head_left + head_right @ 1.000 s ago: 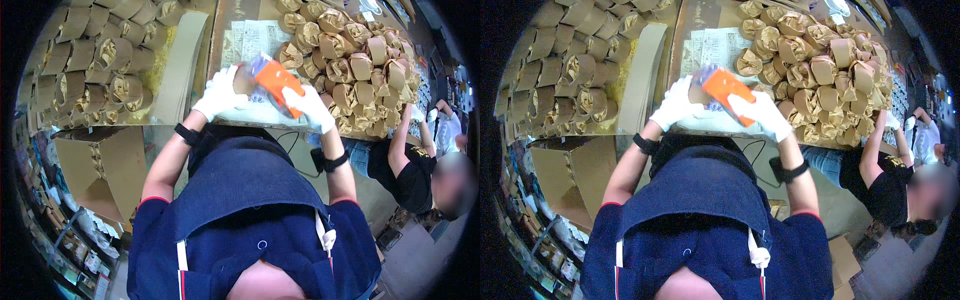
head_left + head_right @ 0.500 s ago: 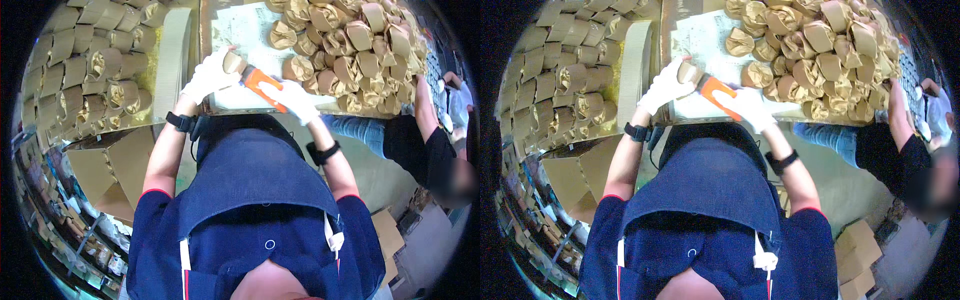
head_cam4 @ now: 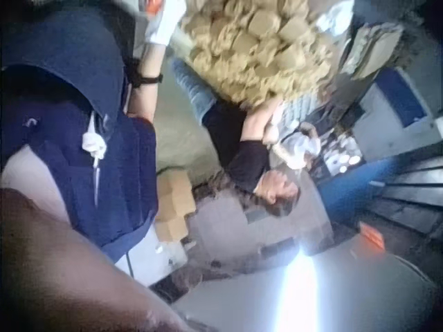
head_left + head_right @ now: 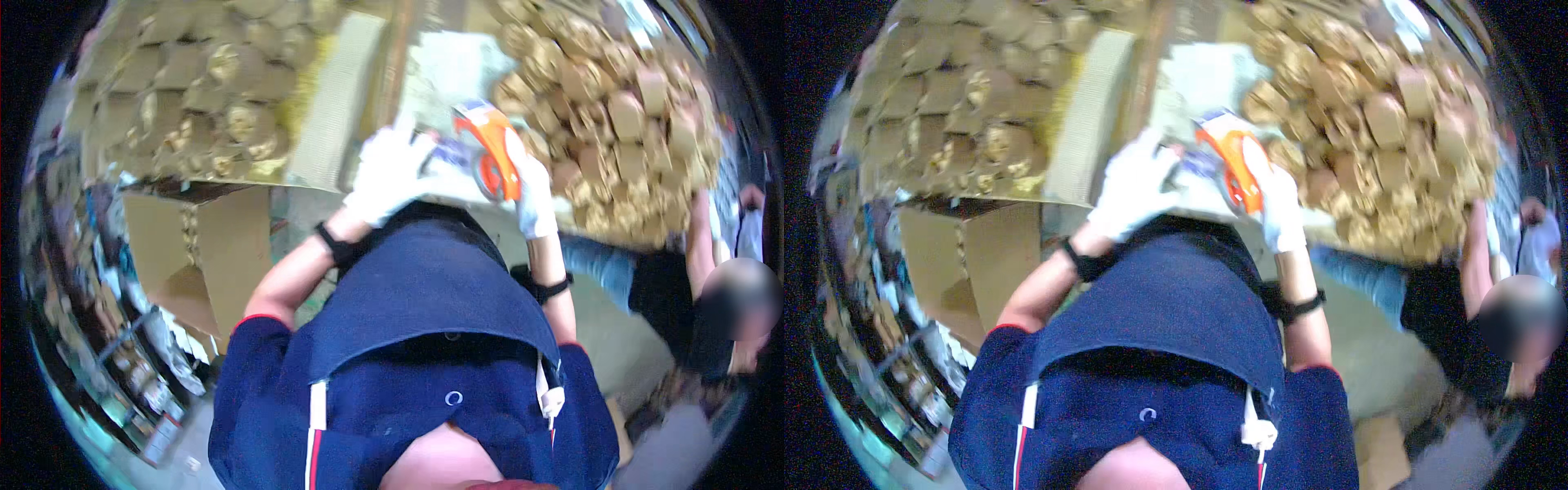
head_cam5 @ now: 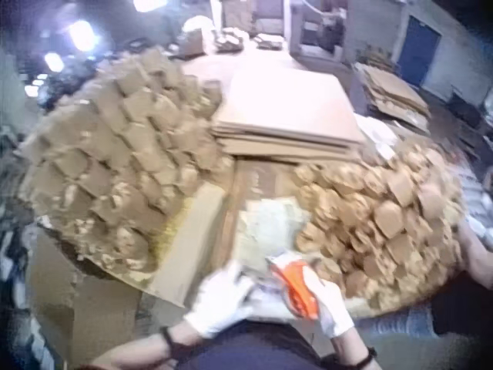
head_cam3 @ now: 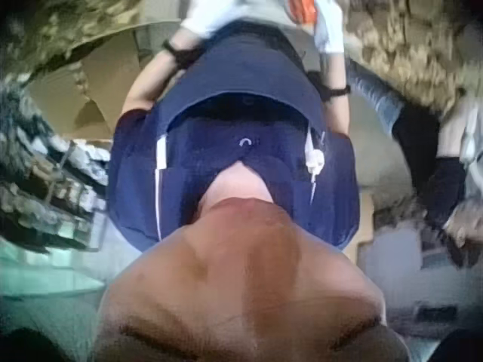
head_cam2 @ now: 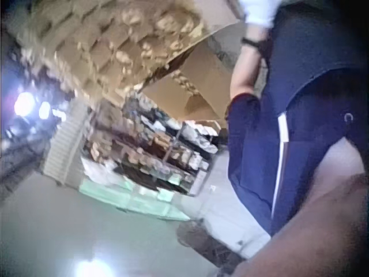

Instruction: Packing paper-wrapped items into piles and organizing them on a table using tape.

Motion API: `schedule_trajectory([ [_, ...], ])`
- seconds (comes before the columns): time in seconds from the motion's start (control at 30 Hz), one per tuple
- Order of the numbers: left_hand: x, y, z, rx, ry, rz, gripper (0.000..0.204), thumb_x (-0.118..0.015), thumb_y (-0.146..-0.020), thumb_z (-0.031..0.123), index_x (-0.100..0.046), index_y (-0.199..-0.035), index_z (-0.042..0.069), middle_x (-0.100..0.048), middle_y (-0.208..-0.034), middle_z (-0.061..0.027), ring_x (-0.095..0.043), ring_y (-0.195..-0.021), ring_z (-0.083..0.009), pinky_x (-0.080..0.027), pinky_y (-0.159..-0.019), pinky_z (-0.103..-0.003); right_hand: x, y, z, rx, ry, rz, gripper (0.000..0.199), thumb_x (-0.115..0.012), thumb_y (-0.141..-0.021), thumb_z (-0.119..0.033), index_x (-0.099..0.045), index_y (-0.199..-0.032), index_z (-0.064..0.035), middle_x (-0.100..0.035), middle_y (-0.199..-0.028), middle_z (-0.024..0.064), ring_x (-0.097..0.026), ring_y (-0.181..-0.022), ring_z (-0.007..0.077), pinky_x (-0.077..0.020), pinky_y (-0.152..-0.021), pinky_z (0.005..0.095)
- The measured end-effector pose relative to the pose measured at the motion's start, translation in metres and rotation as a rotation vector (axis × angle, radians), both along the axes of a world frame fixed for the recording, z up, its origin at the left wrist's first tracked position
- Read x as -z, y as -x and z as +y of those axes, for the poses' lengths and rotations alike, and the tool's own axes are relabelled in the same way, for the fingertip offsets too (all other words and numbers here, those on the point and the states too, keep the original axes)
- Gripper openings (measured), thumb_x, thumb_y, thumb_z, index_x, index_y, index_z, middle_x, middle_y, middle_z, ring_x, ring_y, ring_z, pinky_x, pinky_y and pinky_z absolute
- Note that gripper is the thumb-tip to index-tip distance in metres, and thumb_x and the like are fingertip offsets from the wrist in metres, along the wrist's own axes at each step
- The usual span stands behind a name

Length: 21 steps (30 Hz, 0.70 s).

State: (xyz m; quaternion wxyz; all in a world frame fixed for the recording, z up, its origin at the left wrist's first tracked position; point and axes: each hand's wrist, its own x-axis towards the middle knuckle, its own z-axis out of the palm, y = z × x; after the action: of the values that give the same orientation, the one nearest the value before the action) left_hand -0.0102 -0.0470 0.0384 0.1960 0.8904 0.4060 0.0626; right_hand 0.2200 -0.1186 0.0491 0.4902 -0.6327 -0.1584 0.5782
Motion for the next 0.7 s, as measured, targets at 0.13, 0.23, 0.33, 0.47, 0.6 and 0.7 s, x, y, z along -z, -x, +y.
schedule_trajectory([
  [0.13, 0.034, -0.006, 0.009, -0.078, 0.112, 0.106, 0.049, -0.068, -0.085, 0.036, -0.059, -0.129, 0.018, -0.05, -0.133, -0.0146, -0.059, -0.101, -0.0367, -0.055, -0.082, -0.052, 0.016, 0.013, 0.015, -0.021, -0.002, -0.054, 0.049, -0.069, -0.095, -0.045, -0.07, -0.116, -0.001, -0.071, -0.096, 0.0044, -0.065, -0.078, 0.0079, -0.051, -0.069, 0.0228],
  [0.23, 0.0, 0.043, 0.019, -0.28, 0.242, -0.391, 0.063, -0.079, -0.075, 0.04, -0.058, -0.129, 0.014, -0.057, -0.124, -0.0132, -0.06, -0.11, -0.0313, -0.052, -0.093, -0.043, 0.007, 0.027, 0.016, -0.071, 0.078, -0.056, 0.049, -0.068, -0.096, -0.043, -0.07, -0.117, 0.0005, -0.072, -0.096, 0.0039, -0.066, -0.079, 0.0085, -0.0521, -0.07, 0.0232],
  [0.33, -0.083, 0.11, 0.039, -0.432, -0.038, -0.415, 0.065, -0.079, -0.074, 0.04, -0.058, -0.129, 0.011, -0.061, -0.119, -0.0135, -0.061, -0.113, -0.0298, -0.05, -0.096, -0.041, 0.025, 0.035, 0.018, -0.159, 0.041, -0.079, 0.051, -0.067, -0.095, -0.046, -0.07, -0.116, -0.0001, -0.072, -0.095, 0.003, -0.065, -0.077, 0.008, -0.0516, -0.068, 0.0231],
  [0.47, -0.181, 0.195, 0.086, -0.745, -0.357, -0.469, 0.068, -0.082, -0.071, 0.04, -0.058, -0.126, 0.008, -0.064, -0.12, -0.0136, -0.063, -0.109, -0.0289, -0.05, -0.095, -0.04, 0.013, 0.049, 0.03, -0.149, 0.044, -0.124, 0.051, -0.065, -0.096, -0.048, -0.071, -0.114, -0.0009, -0.071, -0.093, 0.003, -0.065, -0.075, 0.0086, -0.0511, -0.067, 0.0234],
  [0.6, -0.229, 0.298, 0.159, -0.79, -0.832, -0.321, 0.066, -0.08, -0.076, 0.041, -0.059, -0.129, 0.008, -0.066, -0.12, -0.0151, -0.064, -0.11, -0.0307, -0.05, -0.095, -0.04, 0.005, 0.057, 0.036, -0.136, 0.022, -0.092, 0.049, -0.065, -0.096, -0.047, -0.07, -0.115, -0.0012, -0.07, -0.094, 0.0026, -0.064, -0.077, 0.0088, -0.0509, -0.069, 0.0231],
  [0.7, -0.24, 0.374, 0.238, -0.788, -0.912, -0.119, 0.063, -0.079, -0.079, 0.041, -0.062, -0.128, 0.005, -0.067, -0.122, -0.0193, -0.064, -0.113, -0.031, -0.049, -0.098, -0.039, 0.001, 0.066, 0.041, -0.099, 0.014, -0.088, 0.048, -0.066, -0.097, -0.045, -0.07, -0.116, -0.0013, -0.069, -0.098, 0.0026, -0.063, -0.08, 0.0078, -0.0503, -0.071, 0.023],
])
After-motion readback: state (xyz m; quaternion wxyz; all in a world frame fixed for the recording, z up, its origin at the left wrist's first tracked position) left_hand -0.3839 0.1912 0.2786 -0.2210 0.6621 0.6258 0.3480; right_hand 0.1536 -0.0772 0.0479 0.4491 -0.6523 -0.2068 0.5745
